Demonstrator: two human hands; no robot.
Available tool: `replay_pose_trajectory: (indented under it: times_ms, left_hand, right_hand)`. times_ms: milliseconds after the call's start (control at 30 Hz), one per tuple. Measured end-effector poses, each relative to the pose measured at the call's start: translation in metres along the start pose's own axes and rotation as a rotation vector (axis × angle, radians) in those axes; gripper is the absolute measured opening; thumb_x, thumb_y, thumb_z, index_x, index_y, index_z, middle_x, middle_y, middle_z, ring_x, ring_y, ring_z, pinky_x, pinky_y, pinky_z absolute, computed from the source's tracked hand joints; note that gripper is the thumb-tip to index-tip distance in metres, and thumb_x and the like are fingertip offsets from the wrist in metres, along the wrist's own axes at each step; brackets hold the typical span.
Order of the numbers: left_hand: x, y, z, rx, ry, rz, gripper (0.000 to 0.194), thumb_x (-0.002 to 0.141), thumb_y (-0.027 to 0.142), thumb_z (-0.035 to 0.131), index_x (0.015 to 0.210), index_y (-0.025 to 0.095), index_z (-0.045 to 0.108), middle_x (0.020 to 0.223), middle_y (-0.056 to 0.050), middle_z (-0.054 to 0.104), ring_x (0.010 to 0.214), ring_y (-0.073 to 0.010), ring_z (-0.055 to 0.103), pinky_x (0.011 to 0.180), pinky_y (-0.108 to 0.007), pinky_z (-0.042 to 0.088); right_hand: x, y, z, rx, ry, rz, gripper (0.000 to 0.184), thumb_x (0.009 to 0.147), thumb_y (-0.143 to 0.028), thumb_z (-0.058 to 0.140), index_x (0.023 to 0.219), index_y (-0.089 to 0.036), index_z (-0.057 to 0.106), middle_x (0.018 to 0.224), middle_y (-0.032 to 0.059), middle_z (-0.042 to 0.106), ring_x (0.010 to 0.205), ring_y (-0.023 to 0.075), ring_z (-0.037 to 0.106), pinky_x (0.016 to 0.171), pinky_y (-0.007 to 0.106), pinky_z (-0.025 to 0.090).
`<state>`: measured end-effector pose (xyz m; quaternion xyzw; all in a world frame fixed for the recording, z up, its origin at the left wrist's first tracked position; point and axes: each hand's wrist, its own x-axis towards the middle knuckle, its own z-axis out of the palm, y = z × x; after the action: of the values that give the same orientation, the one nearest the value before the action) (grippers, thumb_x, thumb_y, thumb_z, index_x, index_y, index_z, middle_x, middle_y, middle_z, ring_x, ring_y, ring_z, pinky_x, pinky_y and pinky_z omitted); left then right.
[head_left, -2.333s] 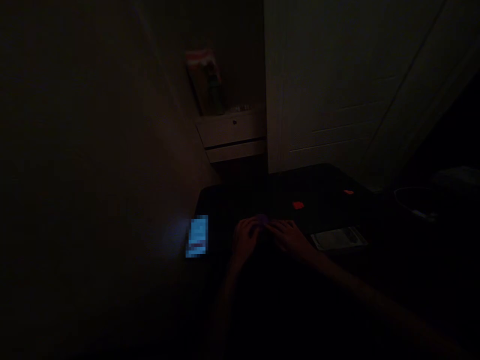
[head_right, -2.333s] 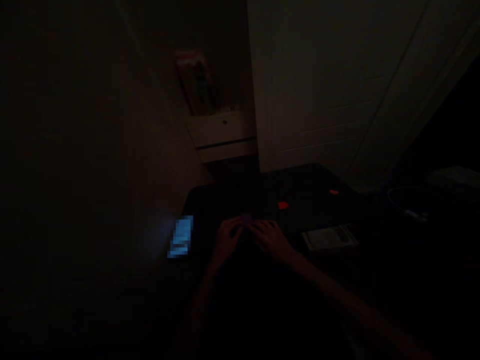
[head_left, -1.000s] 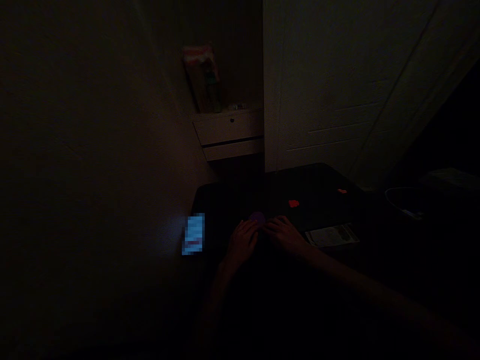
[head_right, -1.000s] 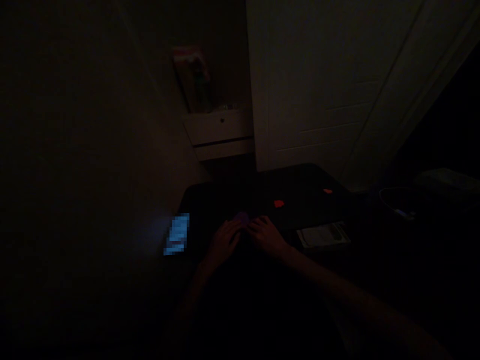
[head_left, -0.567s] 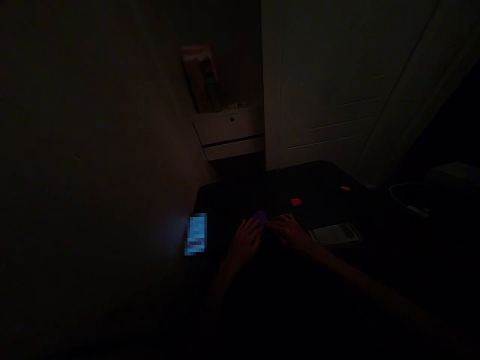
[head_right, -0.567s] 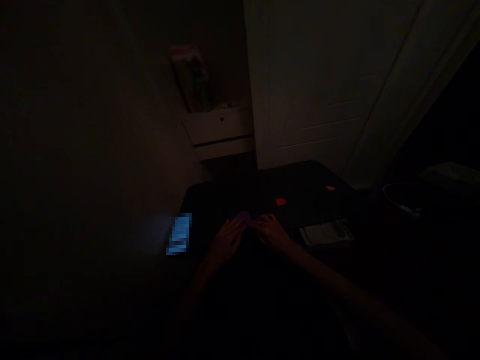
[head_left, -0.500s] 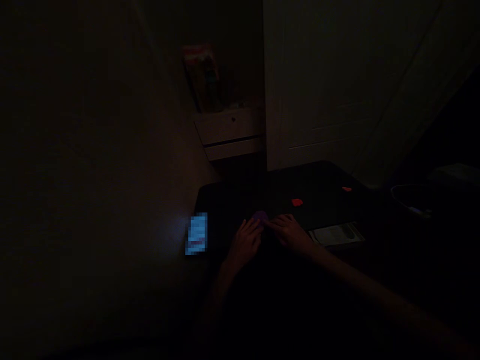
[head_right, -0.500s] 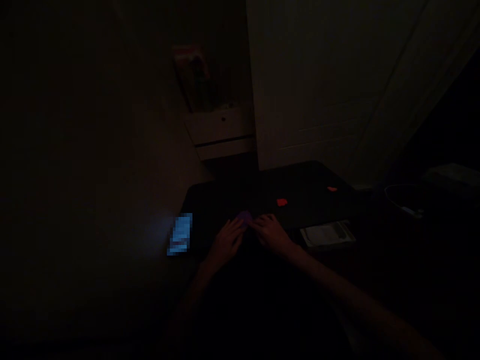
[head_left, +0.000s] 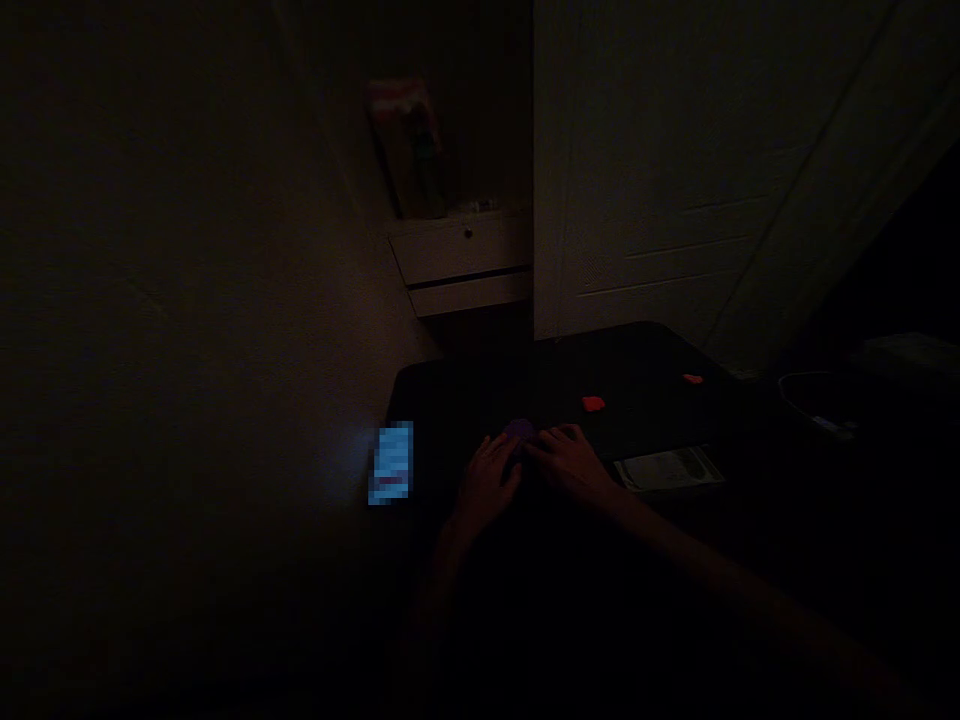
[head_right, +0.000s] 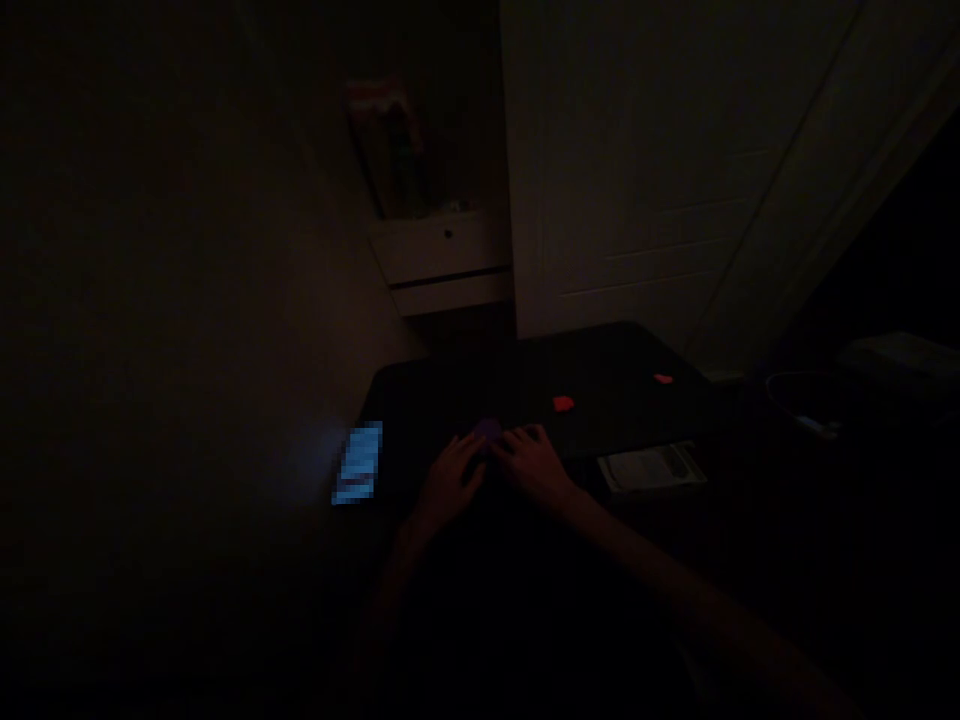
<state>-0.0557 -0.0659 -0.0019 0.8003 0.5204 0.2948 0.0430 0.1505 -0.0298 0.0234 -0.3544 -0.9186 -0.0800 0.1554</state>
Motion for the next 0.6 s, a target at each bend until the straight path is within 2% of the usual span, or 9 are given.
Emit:
replay_pose_trajectory:
  times_ms: [367,500,600]
  left_hand:
    - [0.0,-0.001,0.001,0.011,0.025,0.008,0.045,0.097,0.022,0.055,0.141,0.024,0.055,0.144,-0.008,0.062,0.137,-0.0226,0.056,0.121,-0.053,0.04]
    - [0.001,-0.001,-0.001,0.014,-0.005,0.045,0.041,0.098,0.02,0.053,0.138,0.027,0.059,0.142,-0.003,0.064,0.138,-0.022,0.055,0.122,-0.054,0.039]
    - [0.001,0.001,-0.002,0.031,-0.008,0.062,0.042,0.098,0.019,0.053,0.138,0.028,0.059,0.144,-0.002,0.063,0.139,-0.0215,0.053,0.123,-0.054,0.038]
  right_hand:
    - [-0.001,0.004,0.002,0.052,0.015,-0.02,0.032,0.096,-0.018,0.059,0.126,-0.022,0.068,0.121,0.0127,0.07,0.11,0.0292,0.062,0.098,0.048,0.038]
    - [-0.004,0.01,0.008,0.17,0.061,0.005,0.04,0.094,-0.014,0.057,0.132,-0.025,0.066,0.12,0.0104,0.072,0.11,0.027,0.063,0.1,0.048,0.039]
    - [-0.005,0.015,0.015,0.306,0.133,0.081,0.044,0.095,-0.011,0.053,0.136,-0.024,0.063,0.12,0.0092,0.072,0.109,0.0241,0.065,0.099,0.044,0.044]
